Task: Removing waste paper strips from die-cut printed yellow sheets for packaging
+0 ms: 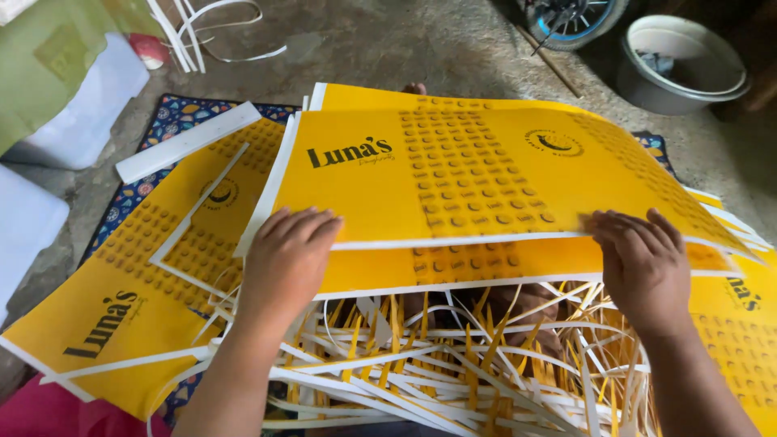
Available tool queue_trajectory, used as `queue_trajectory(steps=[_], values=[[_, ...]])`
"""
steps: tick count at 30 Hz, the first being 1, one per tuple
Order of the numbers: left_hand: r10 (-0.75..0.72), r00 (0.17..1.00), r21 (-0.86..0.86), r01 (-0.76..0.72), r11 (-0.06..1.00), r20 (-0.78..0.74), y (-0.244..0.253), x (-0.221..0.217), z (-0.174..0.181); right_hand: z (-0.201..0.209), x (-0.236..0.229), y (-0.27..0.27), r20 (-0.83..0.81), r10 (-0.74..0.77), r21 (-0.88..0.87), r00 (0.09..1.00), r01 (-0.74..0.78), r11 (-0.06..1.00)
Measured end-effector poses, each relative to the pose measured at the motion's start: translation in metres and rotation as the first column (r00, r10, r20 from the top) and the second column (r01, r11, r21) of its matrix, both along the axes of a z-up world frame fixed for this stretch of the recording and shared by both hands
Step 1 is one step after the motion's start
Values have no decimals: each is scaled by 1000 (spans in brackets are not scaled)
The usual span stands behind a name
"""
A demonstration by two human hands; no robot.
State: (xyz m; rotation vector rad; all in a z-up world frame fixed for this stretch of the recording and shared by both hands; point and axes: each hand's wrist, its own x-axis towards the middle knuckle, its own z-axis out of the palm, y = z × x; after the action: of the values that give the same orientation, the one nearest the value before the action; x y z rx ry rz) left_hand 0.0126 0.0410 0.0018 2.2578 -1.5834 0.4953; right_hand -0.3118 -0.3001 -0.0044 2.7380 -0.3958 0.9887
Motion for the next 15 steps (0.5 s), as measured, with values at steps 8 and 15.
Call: queue_trajectory(steps=[8,15], values=[[-57,997,73,61,995,-52,27,-44,-63,-84,-37,-1,18,-63,75,998,61,995],[-238,941,134,275,952,-239,25,-115,-69,-114,-67,-46,-3,-161,13,987,161,987]])
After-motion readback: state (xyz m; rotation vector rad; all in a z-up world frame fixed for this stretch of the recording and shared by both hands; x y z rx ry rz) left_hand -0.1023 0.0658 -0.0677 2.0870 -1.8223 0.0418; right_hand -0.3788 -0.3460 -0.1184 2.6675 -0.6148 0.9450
